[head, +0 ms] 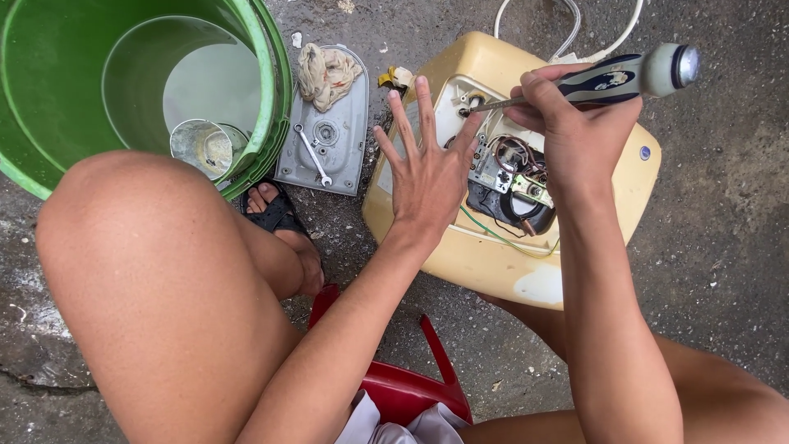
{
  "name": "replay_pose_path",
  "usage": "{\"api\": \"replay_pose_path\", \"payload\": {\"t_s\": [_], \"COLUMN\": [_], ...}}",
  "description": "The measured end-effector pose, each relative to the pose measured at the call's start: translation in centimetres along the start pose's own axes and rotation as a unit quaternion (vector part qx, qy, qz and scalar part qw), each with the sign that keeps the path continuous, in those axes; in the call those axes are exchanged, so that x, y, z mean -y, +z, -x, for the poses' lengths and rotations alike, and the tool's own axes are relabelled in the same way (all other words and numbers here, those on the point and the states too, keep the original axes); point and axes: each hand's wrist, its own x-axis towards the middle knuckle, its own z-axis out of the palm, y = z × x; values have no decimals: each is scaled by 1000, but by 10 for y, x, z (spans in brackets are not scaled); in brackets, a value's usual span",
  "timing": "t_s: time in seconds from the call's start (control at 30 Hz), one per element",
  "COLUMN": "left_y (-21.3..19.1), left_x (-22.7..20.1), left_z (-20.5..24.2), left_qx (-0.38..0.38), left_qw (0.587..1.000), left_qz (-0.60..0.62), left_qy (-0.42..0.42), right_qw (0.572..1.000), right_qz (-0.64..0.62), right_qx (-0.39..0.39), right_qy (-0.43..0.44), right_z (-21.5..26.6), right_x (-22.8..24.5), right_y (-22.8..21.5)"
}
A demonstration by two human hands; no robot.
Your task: Reconnecting internal wiring and components of a water heater using a screwdriver and manual manipulation.
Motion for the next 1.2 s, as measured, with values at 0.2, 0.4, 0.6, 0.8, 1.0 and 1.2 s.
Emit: {"api": "replay_pose_path", "payload": {"t_s": [0.2, 0.4, 0.6, 0.8, 1.0, 1.2], "left_y": [-1, -2, -4, 2, 26, 8], "left_x": [0, 0, -1, -1, 4, 15], "left_z": [1, 1, 0, 2, 3, -6], "left_qx": [-4, 7, -1, -12, -29, -200], "left_qw": [1000, 1000, 1000, 999, 1000, 932], "left_qz": [-1, -2, -10, -41, -2, 298], "left_qy": [-1, 0, -5, -5, 7, -44], "right_qw": [999, 998, 993, 937, 929, 977], "right_qz": [37, 48, 92, 276, 287, 177], "right_qx": [5, 4, 21, 62, 92, 89], "right_qy": [-21, -28, -71, -203, -215, -81], "right_z": [2, -3, -2, -3, -17, -18], "right_x": [9, 1, 2, 0, -3, 5], "right_y": [5, 8, 12, 12, 11, 9]}}
